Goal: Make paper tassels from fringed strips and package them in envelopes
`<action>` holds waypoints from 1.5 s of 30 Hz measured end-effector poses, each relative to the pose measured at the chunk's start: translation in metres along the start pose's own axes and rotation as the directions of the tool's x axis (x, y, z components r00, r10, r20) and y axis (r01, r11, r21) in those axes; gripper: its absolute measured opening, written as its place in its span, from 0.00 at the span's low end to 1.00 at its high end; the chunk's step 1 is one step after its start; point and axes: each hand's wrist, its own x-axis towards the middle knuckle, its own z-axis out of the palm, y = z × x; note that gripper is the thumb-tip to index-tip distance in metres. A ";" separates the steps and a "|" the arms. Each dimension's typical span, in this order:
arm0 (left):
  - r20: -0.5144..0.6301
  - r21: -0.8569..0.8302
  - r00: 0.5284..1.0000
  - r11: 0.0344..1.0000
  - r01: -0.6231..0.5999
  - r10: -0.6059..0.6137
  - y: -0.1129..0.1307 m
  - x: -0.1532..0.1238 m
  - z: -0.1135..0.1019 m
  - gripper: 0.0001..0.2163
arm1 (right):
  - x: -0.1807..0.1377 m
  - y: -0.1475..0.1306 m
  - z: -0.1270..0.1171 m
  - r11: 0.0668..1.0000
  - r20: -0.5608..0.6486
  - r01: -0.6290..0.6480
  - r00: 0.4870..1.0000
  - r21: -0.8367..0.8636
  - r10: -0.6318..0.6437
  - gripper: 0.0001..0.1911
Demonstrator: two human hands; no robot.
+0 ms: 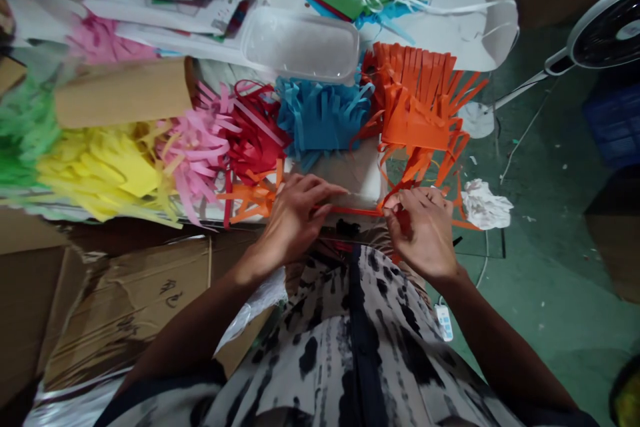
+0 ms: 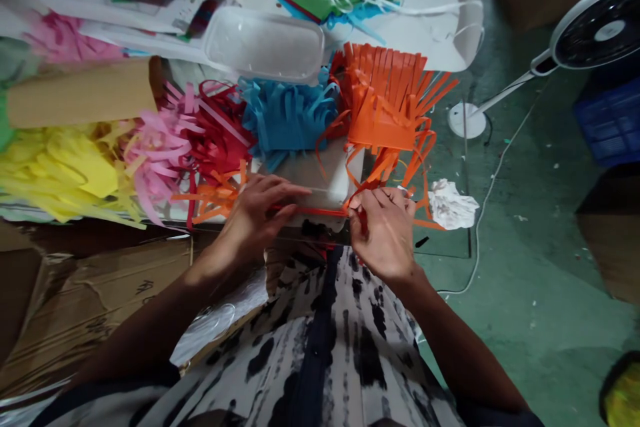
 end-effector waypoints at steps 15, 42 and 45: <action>0.024 0.296 0.928 0.884 -0.363 0.373 0.002 -0.029 0.009 0.19 | -0.013 -0.025 0.009 0.917 -0.241 0.354 0.888 -0.184 -0.391 0.06; 0.600 -0.764 0.757 0.095 0.638 -0.259 0.064 -0.028 -0.026 0.18 | -0.019 -0.036 -0.041 0.850 -0.504 0.469 0.688 -0.240 -0.522 0.13; 0.638 -0.759 0.737 -0.027 0.650 -0.224 0.065 -0.030 -0.018 0.17 | -0.020 -0.037 -0.042 0.851 -0.531 0.472 0.673 -0.229 -0.516 0.12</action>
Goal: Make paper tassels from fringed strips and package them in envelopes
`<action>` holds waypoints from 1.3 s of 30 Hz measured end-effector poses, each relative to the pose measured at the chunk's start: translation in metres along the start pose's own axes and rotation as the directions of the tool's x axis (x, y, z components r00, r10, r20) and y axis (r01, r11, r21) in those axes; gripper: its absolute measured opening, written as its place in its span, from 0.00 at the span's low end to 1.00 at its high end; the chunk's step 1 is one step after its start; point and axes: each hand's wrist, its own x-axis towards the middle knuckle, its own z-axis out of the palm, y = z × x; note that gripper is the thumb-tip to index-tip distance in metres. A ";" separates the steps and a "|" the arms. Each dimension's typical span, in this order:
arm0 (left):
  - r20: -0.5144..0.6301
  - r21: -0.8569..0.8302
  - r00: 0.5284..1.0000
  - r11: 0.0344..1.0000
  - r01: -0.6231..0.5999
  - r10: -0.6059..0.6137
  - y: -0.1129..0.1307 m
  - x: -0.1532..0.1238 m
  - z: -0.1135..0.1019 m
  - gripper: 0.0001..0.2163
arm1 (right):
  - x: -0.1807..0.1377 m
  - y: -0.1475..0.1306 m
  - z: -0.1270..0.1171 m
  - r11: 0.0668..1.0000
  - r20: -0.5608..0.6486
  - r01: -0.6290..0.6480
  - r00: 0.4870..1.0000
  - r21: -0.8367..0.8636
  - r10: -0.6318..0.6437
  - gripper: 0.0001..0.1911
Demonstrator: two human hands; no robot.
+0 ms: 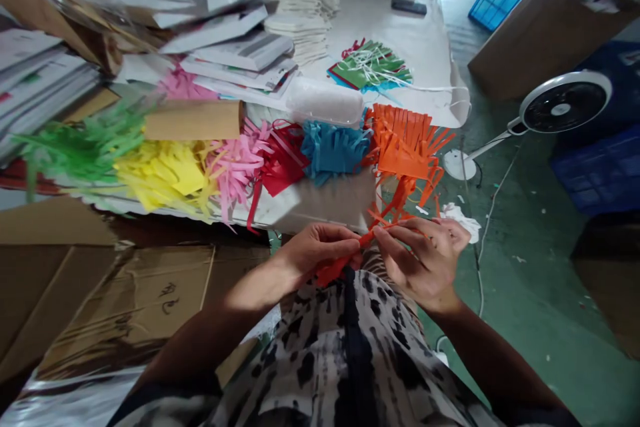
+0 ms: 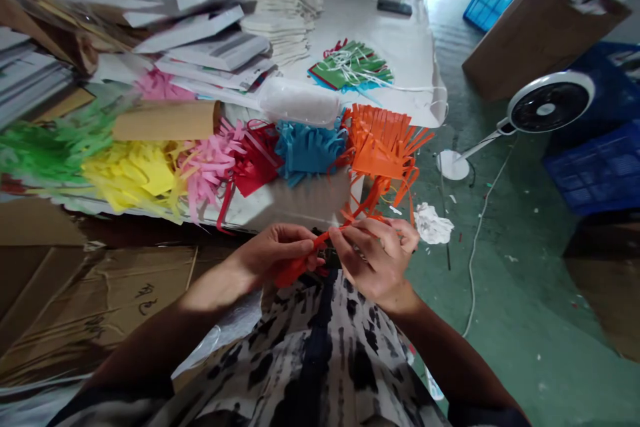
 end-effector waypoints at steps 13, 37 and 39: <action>-0.008 0.336 0.828 0.782 -0.525 0.560 0.042 0.025 0.013 0.08 | 0.046 0.010 0.037 0.173 0.416 -0.645 0.650 0.744 0.636 0.06; -0.206 0.294 0.758 0.778 -0.555 0.618 0.018 0.017 0.021 0.13 | 0.047 0.002 0.023 0.732 0.082 -0.446 0.876 0.515 0.475 0.07; -0.159 0.310 0.796 0.795 -0.521 0.583 0.018 0.018 0.019 0.11 | 0.044 0.003 0.024 0.740 0.093 -0.432 0.887 0.516 0.452 0.07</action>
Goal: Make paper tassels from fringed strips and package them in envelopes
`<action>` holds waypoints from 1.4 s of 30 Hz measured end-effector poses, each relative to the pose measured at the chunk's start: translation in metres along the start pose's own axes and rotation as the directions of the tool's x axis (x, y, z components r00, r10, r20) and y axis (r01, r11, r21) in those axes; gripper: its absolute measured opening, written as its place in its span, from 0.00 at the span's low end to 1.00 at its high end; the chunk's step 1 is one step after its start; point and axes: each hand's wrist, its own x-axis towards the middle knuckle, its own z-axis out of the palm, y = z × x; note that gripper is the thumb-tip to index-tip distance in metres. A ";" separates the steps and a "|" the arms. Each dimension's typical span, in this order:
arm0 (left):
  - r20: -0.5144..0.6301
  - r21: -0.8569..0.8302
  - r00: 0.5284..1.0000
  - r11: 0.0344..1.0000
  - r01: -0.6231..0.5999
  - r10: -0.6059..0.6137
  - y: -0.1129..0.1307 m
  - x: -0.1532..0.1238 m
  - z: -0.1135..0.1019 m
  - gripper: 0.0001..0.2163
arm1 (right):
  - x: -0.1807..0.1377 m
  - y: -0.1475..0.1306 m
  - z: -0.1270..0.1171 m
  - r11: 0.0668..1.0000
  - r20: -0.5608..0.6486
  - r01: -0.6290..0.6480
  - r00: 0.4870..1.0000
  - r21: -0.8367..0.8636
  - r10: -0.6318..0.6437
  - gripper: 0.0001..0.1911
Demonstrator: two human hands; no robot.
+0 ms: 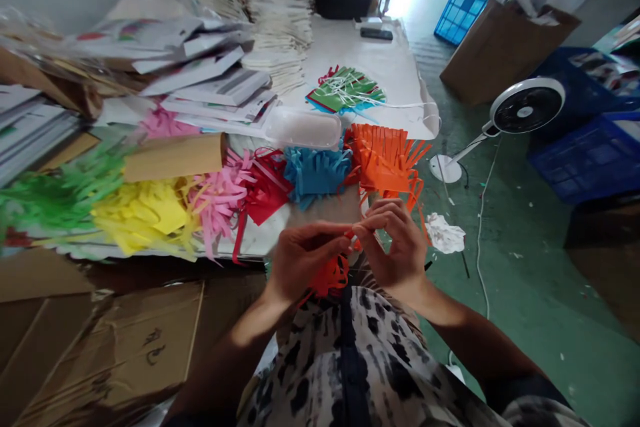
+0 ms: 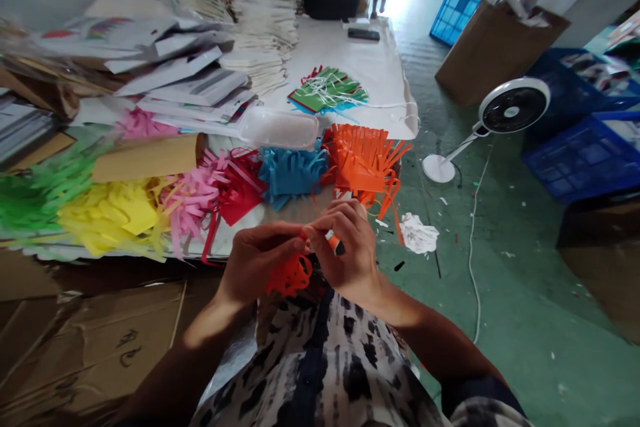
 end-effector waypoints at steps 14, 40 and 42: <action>-0.004 -0.321 0.972 0.921 0.222 -0.235 0.010 0.033 -0.031 0.12 | 0.126 0.076 0.014 0.960 0.214 0.050 0.977 -0.275 0.010 0.11; -0.238 -0.108 0.971 0.994 -0.027 0.000 -0.011 0.026 -0.042 0.08 | 0.099 0.028 0.029 0.965 0.540 -0.211 0.836 0.158 0.095 0.06; -0.228 -0.043 0.972 0.996 -0.074 0.062 -0.009 0.021 -0.036 0.07 | 0.072 0.021 0.019 0.931 0.537 -0.299 0.831 0.207 0.148 0.05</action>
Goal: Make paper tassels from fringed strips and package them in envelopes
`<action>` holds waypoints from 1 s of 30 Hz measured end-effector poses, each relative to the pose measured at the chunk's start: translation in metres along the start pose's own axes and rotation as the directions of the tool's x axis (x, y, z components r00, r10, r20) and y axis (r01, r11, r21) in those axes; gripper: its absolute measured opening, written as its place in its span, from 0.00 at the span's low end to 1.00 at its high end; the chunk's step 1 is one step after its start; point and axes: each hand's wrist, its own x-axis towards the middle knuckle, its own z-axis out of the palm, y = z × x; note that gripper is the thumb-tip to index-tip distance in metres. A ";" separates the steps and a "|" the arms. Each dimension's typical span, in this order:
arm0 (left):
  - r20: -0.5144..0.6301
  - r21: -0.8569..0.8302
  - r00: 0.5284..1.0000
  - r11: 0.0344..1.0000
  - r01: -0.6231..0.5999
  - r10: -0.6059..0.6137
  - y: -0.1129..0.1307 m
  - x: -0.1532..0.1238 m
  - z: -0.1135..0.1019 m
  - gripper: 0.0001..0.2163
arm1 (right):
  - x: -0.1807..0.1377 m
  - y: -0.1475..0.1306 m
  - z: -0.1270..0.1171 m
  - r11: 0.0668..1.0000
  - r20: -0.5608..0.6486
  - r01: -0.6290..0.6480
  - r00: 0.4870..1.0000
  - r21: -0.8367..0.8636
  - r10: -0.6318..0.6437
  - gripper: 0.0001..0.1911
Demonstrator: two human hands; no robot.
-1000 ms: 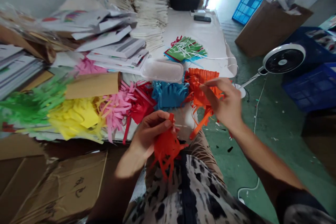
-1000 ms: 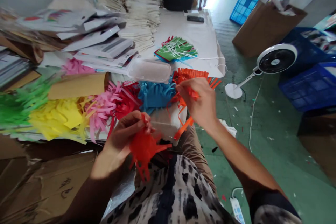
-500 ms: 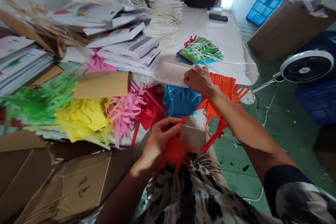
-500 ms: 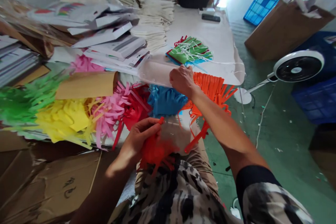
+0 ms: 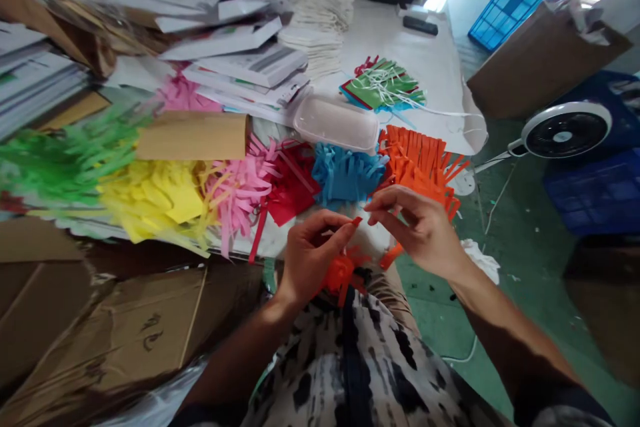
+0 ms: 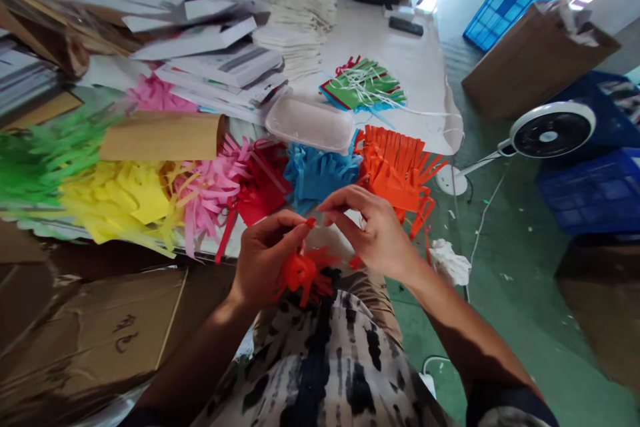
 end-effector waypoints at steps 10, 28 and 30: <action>0.087 0.175 0.974 0.960 -0.220 0.207 0.001 -0.025 0.021 0.04 | -0.045 0.000 -0.004 0.996 -0.076 -0.013 0.997 0.085 0.020 0.07; 0.168 0.325 0.863 0.800 -0.504 0.476 0.007 -0.046 0.039 0.03 | -0.081 -0.013 -0.009 0.980 -0.134 0.163 0.975 -0.110 -0.177 0.07; 0.166 0.323 0.871 0.809 -0.492 0.463 0.007 -0.047 0.039 0.03 | -0.083 -0.013 -0.007 0.972 -0.136 0.209 0.965 -0.112 -0.223 0.09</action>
